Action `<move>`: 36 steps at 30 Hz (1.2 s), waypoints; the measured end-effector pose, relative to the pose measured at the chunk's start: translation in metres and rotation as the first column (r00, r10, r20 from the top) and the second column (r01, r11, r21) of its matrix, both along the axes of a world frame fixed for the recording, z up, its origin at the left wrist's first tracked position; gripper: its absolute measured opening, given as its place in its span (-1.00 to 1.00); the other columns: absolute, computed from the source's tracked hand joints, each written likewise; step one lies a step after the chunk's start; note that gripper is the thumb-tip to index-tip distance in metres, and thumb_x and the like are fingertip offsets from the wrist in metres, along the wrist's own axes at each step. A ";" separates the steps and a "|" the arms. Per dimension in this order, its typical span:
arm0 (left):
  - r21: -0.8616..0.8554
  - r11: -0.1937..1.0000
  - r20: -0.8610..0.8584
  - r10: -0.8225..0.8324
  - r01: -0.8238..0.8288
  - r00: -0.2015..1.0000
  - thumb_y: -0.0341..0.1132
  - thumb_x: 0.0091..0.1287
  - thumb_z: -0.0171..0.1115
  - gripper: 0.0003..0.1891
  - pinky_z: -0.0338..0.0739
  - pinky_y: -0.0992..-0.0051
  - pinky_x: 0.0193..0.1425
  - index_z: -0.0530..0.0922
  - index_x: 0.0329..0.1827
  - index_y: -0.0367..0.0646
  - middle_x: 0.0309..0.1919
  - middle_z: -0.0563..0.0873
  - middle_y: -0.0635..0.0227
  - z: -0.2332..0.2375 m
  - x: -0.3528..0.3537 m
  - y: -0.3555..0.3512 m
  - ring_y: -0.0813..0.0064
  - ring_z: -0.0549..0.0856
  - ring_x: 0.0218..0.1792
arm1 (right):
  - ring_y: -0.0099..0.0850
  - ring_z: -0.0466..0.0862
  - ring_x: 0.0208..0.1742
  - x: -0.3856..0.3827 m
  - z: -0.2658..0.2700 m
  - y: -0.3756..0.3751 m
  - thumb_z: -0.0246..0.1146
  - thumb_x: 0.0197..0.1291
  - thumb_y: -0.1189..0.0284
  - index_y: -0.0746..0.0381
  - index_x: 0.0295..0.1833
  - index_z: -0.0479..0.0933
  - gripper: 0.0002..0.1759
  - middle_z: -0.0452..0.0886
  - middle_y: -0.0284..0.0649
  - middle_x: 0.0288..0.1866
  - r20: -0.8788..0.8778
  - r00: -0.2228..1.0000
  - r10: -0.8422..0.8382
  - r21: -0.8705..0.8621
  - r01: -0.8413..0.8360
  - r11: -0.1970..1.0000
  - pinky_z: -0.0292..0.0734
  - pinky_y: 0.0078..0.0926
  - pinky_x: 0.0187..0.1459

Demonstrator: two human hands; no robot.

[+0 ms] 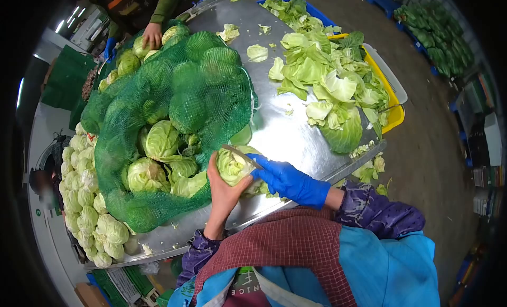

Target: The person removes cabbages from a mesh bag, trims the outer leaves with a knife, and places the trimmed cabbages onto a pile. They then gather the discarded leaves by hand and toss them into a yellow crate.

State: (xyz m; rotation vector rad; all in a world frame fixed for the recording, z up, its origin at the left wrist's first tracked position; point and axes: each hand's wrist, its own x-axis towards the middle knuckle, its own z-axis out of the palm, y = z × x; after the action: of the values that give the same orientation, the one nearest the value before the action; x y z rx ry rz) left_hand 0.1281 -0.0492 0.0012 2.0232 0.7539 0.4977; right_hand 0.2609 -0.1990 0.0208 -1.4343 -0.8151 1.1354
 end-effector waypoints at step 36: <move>-0.416 0.888 -0.024 0.204 -0.195 0.979 -0.16 0.03 0.45 -0.16 0.24 0.25 0.31 0.19 0.30 -0.35 0.16 0.31 -0.03 -0.026 0.007 -0.008 0.13 0.36 0.20 | -0.12 0.62 -0.15 0.013 -0.005 0.005 0.02 0.28 0.38 -0.08 0.40 0.24 -0.45 0.34 -0.11 0.20 0.710 0.699 -0.087 0.034 0.088 0.995 0.58 -0.29 -0.19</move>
State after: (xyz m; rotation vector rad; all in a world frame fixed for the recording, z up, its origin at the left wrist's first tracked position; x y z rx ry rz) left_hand 0.1352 -0.0574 -0.0250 1.5491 0.9725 0.4299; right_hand 0.2734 -0.1943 0.0160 -1.9262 -1.2587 0.4644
